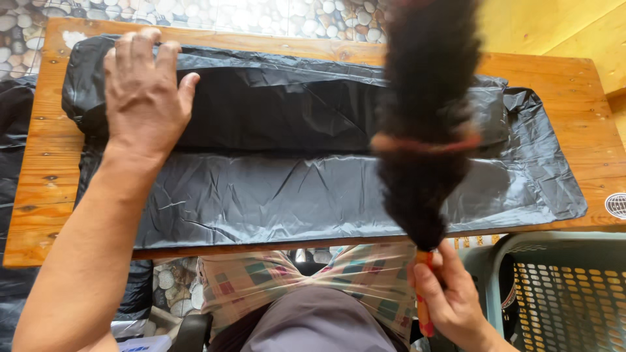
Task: The person folds a large black plastic sheet on a wooden table, using a brush to smooth the surface and pressing the folds with both hands. The folded sheet is then placed into a small black bag and secured with a blue elastic band.
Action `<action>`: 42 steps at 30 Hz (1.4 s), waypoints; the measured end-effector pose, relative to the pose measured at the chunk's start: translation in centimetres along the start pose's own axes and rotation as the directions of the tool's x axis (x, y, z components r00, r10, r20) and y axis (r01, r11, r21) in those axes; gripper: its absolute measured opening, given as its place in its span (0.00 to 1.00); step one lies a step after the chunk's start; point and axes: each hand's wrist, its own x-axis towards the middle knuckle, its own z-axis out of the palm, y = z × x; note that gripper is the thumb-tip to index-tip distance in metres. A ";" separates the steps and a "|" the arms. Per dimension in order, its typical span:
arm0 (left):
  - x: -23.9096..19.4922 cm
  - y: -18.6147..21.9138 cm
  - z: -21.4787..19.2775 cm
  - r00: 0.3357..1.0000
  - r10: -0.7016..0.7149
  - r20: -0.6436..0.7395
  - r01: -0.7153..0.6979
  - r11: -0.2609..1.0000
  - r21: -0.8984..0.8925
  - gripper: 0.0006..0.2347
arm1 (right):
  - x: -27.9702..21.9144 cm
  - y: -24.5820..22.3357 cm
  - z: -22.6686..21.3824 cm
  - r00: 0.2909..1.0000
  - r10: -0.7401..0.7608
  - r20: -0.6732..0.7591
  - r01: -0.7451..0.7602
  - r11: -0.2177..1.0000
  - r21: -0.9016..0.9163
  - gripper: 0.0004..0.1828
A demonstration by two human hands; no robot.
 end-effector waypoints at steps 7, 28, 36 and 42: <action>-3.1 0.2 1.5 0.975 0.179 0.127 -0.172 0.983 -0.066 0.13 | 1.0 4.6 0.1 0.973 0.106 -0.205 -0.141 0.976 -0.165 0.27; -8.9 7.8 -10.9 0.782 0.546 0.299 -0.339 0.777 -0.531 0.20 | 1.7 4.1 -5.0 0.847 0.205 -0.491 -0.079 0.961 0.265 0.08; -8.6 8.7 -12.4 0.754 0.581 0.307 -0.377 0.765 -0.522 0.08 | 0.6 4.4 -4.4 0.895 0.099 -0.435 -0.093 0.995 0.035 0.06; -10.9 8.8 -10.8 0.794 0.551 0.255 -0.343 0.754 -0.560 0.09 | 0.5 0.3 -4.6 0.892 0.412 -0.187 -0.448 0.750 -0.487 0.35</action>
